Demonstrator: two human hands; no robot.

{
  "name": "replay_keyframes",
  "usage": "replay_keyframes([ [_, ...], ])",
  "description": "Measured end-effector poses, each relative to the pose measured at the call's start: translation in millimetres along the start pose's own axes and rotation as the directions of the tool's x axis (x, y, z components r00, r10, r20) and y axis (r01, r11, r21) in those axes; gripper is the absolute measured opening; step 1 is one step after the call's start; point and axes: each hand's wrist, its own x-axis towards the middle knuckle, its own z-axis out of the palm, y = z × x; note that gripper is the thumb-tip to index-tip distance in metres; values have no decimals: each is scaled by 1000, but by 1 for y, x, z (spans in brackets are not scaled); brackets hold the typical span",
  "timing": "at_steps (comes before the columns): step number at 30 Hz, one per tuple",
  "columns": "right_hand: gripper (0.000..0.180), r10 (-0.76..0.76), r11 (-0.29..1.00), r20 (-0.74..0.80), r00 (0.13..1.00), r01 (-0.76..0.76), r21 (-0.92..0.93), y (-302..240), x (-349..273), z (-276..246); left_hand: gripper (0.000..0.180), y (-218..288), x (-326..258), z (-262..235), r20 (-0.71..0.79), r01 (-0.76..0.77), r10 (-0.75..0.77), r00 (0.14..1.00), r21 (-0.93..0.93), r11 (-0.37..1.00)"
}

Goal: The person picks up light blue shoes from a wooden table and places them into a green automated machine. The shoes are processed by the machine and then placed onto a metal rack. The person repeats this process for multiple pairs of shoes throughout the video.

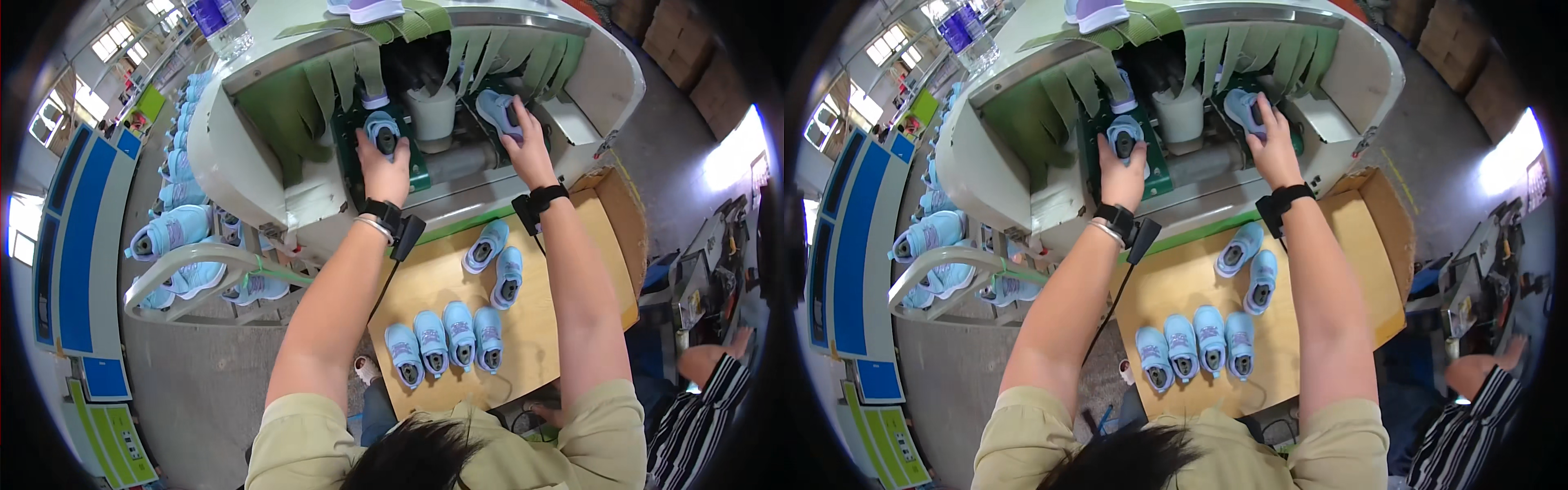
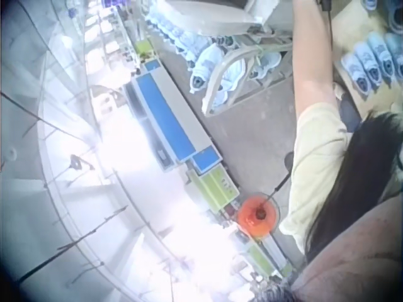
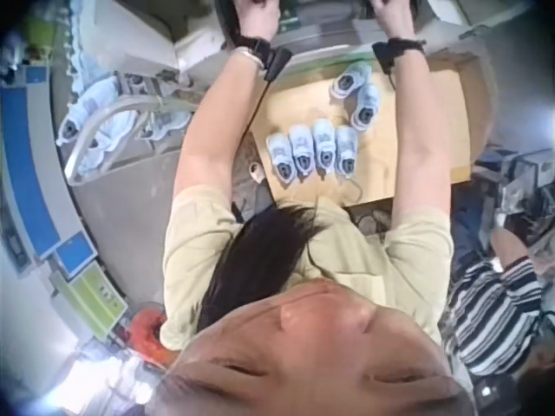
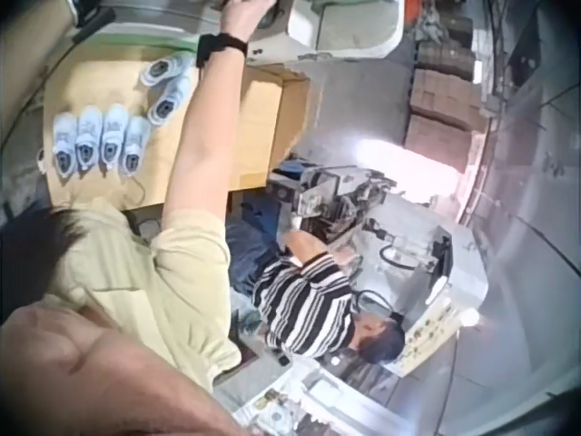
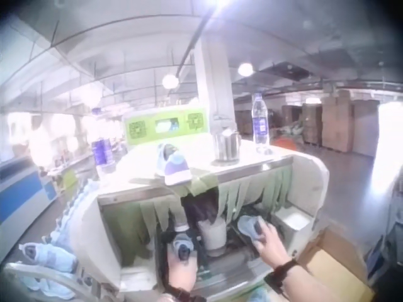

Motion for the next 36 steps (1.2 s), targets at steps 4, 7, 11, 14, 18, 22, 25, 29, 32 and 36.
replay_keyframes([
  [4, 76, -48, 986, -17, 999, 50, 156, -34, -72, -28, 91, 5, -58, -20, 47, -130, 125, 991, 133, 982],
  [7, 51, 64, 982, 243, 968, -104, 158, -53, -196, -53, 78, -13, -145, -56, 342, -338, 232, 910, 293, 894],
  [11, 54, 313, 937, 461, 830, -349, -8, -62, -354, -87, 74, -43, -255, -93, 667, -333, -83, 741, 472, 816],
  [14, 69, 396, 915, 609, 687, -349, -201, -54, -441, -104, 76, -69, -305, -105, 738, -407, -152, 658, 518, 753],
  [18, 90, 374, 915, 731, 570, -99, -391, -60, -471, -109, 82, -85, -328, -105, 732, -413, -181, 657, 551, 725],
  [22, 98, 394, 899, 730, 559, -68, -433, -62, -477, -103, 85, -88, -322, -106, 743, -393, -215, 633, 548, 739],
  [25, 99, 387, 908, 738, 553, -86, -411, -58, -478, -105, 86, -92, -324, -105, 737, -396, -205, 645, 551, 735],
  [29, 89, 379, 907, 703, 602, -94, -410, -63, -473, -106, 86, -95, -327, -104, 723, -386, -197, 662, 554, 738],
  [32, 70, 377, 924, 670, 639, -218, -313, -42, -456, -111, 86, -93, -326, -105, 722, -377, -211, 659, 560, 738],
  [36, 48, 504, 840, 241, 829, -405, -362, 33, -418, -110, 86, -89, -324, -103, 728, -370, -202, 655, 542, 754],
])
